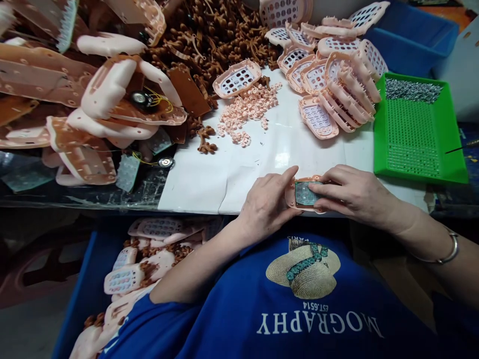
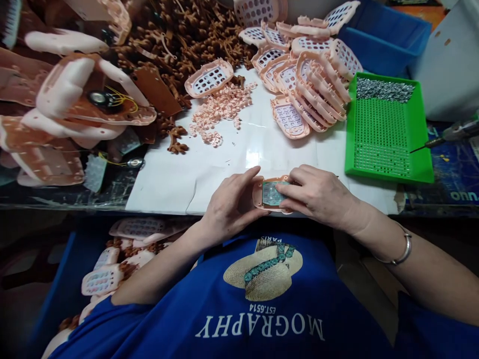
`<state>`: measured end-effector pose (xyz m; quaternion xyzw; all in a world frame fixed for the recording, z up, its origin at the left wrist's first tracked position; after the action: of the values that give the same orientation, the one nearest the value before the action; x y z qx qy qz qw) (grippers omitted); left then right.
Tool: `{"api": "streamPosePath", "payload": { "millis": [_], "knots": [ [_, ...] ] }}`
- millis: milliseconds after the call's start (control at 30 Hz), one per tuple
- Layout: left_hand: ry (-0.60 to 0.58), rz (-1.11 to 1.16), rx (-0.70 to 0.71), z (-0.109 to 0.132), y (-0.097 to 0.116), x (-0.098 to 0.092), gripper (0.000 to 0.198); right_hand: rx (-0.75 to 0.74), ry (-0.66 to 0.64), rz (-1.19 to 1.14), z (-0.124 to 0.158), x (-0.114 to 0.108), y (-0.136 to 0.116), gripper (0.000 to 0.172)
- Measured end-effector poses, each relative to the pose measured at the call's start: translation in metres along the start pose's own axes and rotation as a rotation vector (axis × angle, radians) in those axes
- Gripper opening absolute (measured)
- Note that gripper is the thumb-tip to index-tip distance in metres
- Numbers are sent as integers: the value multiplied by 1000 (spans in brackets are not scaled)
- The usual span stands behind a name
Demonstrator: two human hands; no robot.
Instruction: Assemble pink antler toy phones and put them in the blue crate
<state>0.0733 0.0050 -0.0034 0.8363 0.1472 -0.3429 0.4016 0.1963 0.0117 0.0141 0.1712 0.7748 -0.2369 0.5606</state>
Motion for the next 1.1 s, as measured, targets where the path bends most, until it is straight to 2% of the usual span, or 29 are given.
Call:
{"api": "streamPosePath", "payload": {
  "millis": [400, 567, 700, 867, 1033, 1100],
  "knots": [
    [-14, 5, 4, 0, 0, 0, 72, -44, -24, 68, -4, -1, -6, 34],
    [14, -35, 119, -4, 21, -6, 52, -44, -32, 86, -5, 1, -8, 33],
    [-85, -79, 250, -10, 44, 13, 40, -35, 14, 31, -7, -4, -9, 28],
    [-188, -63, 197, -19, 37, 36, 33, 83, 47, -113, -10, -5, 2, 27],
    [-235, -60, 197, -20, 35, 40, 29, 126, 34, -169, -11, -2, 1, 35],
    [-239, -74, 198, -19, 34, 40, 32, 122, 77, -182, -3, -13, -3, 37]
  ]
}}
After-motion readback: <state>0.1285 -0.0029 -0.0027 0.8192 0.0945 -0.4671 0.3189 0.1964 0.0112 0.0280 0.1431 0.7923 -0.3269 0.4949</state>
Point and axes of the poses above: each hand's wrist, its own z-axis away from the middle knuckle, its own x-axis out of the palm, y = z × x, the point moved 10 cm from there along -z, towards the middle knuckle, and after that the axes turned 3 degrees about y, right-handed, at the moved point
